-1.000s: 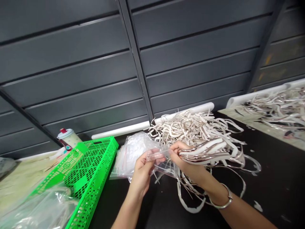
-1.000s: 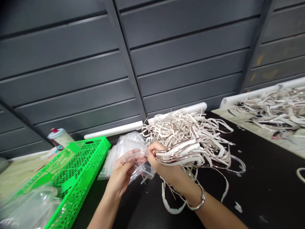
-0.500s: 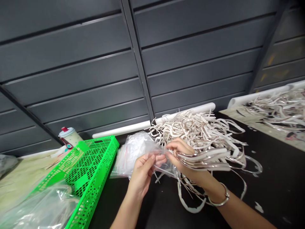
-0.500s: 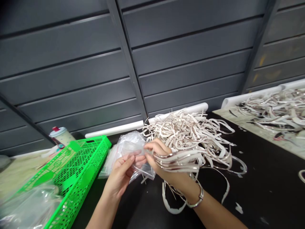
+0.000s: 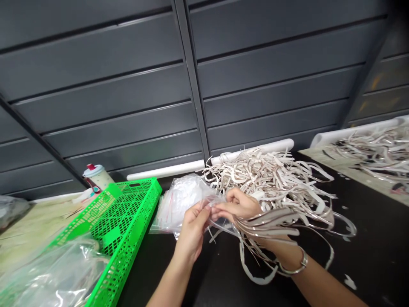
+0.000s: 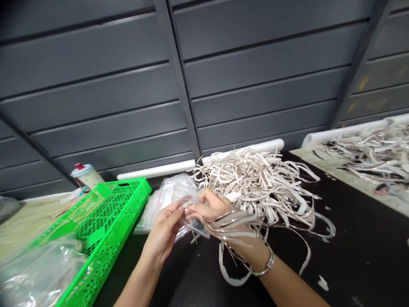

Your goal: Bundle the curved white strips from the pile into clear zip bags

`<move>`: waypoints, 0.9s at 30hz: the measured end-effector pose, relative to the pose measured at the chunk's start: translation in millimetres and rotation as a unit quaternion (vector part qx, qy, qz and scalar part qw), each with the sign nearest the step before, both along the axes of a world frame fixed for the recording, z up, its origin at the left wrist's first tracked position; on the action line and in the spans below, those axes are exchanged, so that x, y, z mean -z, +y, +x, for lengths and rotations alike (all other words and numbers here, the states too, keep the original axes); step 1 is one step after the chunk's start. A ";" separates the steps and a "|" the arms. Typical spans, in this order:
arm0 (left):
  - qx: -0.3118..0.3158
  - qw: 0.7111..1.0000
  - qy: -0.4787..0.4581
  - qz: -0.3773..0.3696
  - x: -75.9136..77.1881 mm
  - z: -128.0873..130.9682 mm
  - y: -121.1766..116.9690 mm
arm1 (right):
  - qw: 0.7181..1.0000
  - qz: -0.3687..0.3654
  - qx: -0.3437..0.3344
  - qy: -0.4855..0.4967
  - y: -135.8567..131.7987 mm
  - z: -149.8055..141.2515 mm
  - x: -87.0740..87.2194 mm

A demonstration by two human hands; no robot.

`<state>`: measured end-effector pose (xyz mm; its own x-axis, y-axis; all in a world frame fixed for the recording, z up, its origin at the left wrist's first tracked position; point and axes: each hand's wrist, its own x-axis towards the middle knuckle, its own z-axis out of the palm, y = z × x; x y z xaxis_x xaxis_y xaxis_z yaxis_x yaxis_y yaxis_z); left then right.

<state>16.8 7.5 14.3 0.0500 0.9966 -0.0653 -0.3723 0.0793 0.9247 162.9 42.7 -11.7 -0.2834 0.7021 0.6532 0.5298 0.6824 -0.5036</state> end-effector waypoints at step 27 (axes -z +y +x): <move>-0.087 0.894 0.408 0.163 13.6 -16.5 8.5 | 0.988 -0.068 -0.086 0.108 -7.3 14.1 -15.7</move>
<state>0.4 16.0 0.7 -0.0399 0.9573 0.2865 0.4566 -0.2376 0.8574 177.0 35.4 4.0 -0.2707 0.7408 0.6147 0.2830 0.6716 -0.6848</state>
